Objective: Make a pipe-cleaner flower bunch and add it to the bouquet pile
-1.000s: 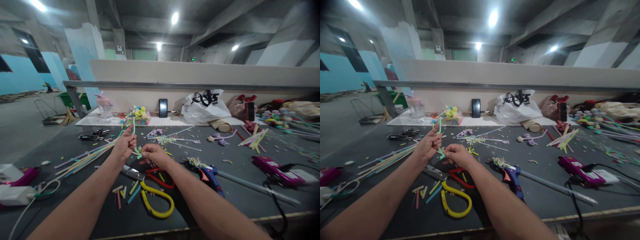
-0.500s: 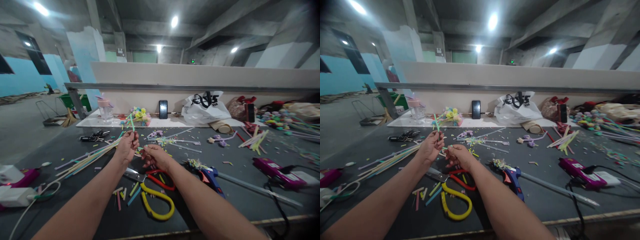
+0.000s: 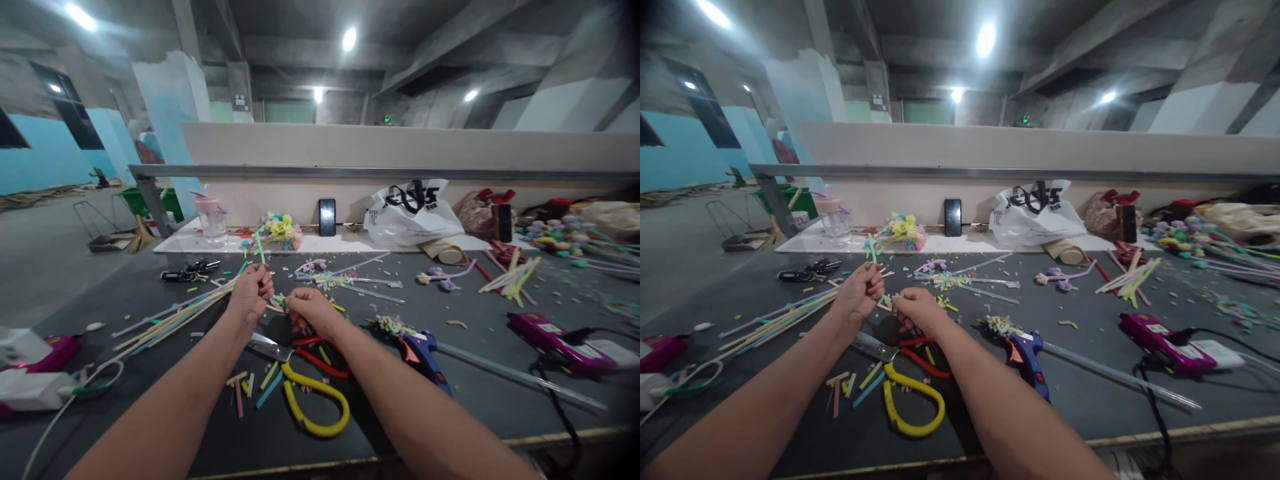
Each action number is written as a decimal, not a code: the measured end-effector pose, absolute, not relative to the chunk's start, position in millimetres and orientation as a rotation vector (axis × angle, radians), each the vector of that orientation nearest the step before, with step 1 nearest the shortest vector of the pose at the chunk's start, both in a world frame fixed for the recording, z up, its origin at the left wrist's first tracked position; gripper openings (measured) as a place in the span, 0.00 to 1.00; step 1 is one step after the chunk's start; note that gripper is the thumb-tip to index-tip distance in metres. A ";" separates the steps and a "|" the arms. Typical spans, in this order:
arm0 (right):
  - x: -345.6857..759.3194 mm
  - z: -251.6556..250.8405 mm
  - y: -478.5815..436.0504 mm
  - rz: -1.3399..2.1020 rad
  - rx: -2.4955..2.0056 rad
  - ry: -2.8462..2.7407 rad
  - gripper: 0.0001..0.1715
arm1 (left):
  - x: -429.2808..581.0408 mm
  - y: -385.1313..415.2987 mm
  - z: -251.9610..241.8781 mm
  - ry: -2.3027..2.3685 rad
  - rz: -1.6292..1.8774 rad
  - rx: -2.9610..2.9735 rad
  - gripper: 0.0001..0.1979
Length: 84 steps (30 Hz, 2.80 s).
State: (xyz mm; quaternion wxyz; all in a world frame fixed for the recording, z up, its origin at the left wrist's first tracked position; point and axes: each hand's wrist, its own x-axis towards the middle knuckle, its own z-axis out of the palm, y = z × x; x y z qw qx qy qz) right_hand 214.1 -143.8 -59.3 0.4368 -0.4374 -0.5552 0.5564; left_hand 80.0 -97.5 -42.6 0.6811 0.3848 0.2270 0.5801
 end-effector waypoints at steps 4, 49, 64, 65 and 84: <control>212.8 -62.4 -144.0 1.348 -1.081 -1.414 0.08 | 79.2 -94.4 -41.8 0.561 1.298 0.846 0.09; 244.3 -53.0 -142.6 1.804 -0.626 -1.165 0.13 | 79.7 -103.5 -36.7 0.676 1.301 2.140 0.04; 240.5 -45.0 -143.9 1.651 -0.752 -1.164 0.11 | 82.0 -102.7 -44.2 0.759 1.126 2.001 0.07; 240.2 -45.0 -143.4 1.618 -0.772 -1.167 0.11 | 83.1 -103.3 -44.2 0.768 1.139 1.986 0.07; 231.4 -45.3 -144.2 1.236 -0.952 -1.179 0.10 | 90.3 -113.2 -43.4 0.813 1.170 1.924 0.08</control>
